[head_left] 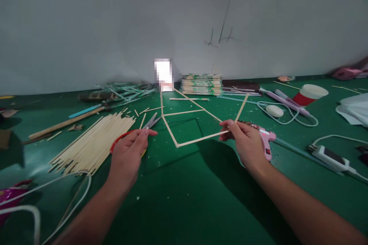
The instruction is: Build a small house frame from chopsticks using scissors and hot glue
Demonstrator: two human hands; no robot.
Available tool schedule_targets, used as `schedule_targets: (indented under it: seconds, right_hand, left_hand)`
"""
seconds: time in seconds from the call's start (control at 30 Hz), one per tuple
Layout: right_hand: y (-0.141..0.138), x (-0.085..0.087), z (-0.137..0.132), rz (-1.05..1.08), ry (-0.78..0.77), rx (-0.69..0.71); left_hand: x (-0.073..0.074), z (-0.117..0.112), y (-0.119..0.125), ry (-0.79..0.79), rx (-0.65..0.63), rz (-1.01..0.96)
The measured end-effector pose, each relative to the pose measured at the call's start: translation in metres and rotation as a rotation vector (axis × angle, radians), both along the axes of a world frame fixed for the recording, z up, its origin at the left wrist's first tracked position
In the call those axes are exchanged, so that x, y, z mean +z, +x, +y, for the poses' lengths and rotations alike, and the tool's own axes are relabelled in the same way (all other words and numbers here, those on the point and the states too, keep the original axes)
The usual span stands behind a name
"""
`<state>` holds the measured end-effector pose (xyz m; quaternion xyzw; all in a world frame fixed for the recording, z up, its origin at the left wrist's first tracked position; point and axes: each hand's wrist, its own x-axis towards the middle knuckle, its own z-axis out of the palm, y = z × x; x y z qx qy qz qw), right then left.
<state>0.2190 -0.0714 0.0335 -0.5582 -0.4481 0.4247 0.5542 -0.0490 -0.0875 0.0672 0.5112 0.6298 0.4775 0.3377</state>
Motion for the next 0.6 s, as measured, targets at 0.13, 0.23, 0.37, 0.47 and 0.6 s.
schedule_targets:
  seconds: [0.13, 0.23, 0.37, 0.47, 0.6]
  right_hand:
    - [0.0, 0.001, -0.001, -0.055, -0.008, 0.006]
    - [-0.001, 0.002, -0.002, -0.082, -0.01, 0.012]
    - [-0.003, 0.003, -0.002, -0.11, -0.013, 0.019]
    - [-0.004, 0.003, -0.003, -0.113, -0.02, 0.014]
    - [-0.004, 0.003, -0.002, -0.077, -0.017, -0.012]
  left_hand:
    - [-0.009, -0.007, 0.013, -0.166, -0.296, -0.254]
    - [-0.013, -0.016, 0.025, -0.295, -0.592, -0.503]
    - [-0.016, -0.02, 0.03, -0.254, -0.682, -0.691]
    - [-0.016, -0.019, 0.029, -0.255, -0.545, -0.652]
    - [-0.014, -0.015, 0.025, -0.251, -0.324, -0.603]
